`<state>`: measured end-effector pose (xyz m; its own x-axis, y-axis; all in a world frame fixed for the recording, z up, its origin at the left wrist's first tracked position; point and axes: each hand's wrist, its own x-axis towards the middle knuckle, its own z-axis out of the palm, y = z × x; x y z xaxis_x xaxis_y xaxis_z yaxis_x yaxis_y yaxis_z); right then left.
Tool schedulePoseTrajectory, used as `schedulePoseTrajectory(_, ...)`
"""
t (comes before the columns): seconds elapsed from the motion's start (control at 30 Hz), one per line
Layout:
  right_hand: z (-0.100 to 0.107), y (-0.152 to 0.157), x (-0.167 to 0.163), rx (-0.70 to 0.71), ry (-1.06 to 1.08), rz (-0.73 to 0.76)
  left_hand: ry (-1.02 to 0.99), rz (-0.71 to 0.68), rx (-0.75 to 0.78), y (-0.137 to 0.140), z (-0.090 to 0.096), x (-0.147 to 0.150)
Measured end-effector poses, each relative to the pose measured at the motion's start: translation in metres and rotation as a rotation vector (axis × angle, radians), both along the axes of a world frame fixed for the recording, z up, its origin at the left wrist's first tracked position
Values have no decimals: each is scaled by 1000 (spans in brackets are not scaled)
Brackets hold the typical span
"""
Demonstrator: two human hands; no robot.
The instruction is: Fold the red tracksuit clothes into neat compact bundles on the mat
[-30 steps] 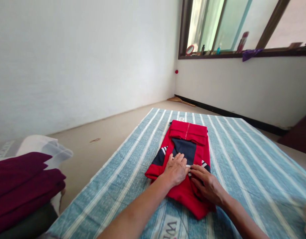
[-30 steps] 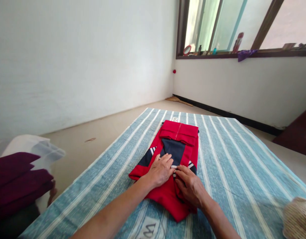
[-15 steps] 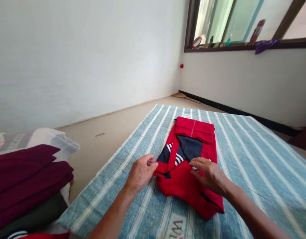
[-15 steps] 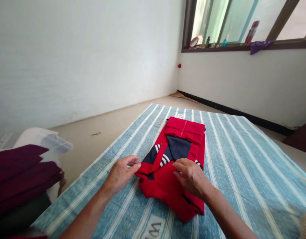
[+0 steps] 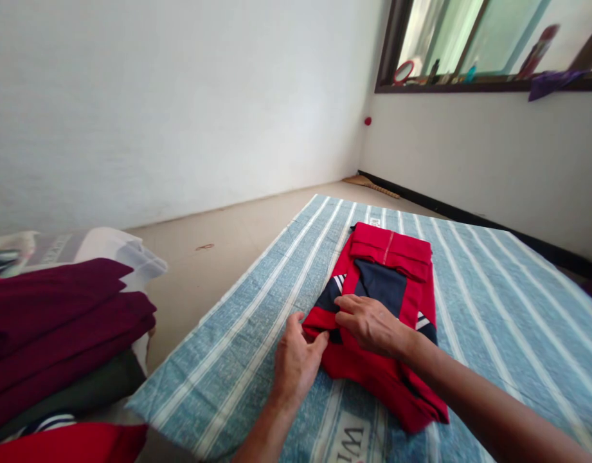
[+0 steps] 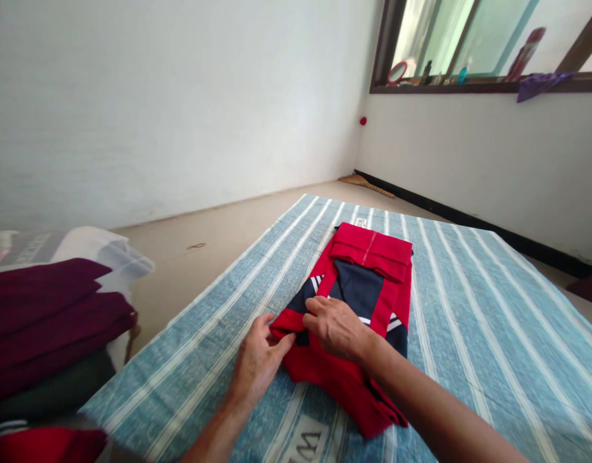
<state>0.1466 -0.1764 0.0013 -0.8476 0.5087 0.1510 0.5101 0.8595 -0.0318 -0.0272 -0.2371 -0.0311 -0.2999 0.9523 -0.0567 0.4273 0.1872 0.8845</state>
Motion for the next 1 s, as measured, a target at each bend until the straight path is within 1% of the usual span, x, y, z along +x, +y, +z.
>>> schedulePoseTrajectory(0.1,7,1,6,-26,77,-6,27,4,46,-2,-4,1)
schedulePoseTrajectory(0.2,12,0,14,-77,132,3,76,-35,119,-5,-10,-1)
schedulePoseTrajectory(0.3,11,-2,20,-117,96,8,173,-68,219,-7,-15,-3)
schedulePoseTrajectory(0.43,5,-4,20,-109,32,11,297,-97,336,-5,-24,-5)
schedulePoseTrajectory(0.6,6,-5,16,-103,-22,14,476,-127,422,-6,-30,-8)
schedulePoseTrajectory(0.7,7,-4,16,-121,-21,-5,624,-190,455,-9,-28,-10)
schedulePoseTrajectory(0.77,7,-4,17,-131,-14,-15,724,-259,442,-10,-25,-12)
schedulePoseTrajectory(0.83,6,-4,18,-138,-11,-19,806,-324,389,-11,-20,-13)
schedulePoseTrajectory(0.93,4,-4,18,-149,12,-23,893,-413,252,-11,-8,-15)
schedulePoseTrajectory(1.0,2,-4,18,-158,45,-26,933,-475,147,-11,3,-15)
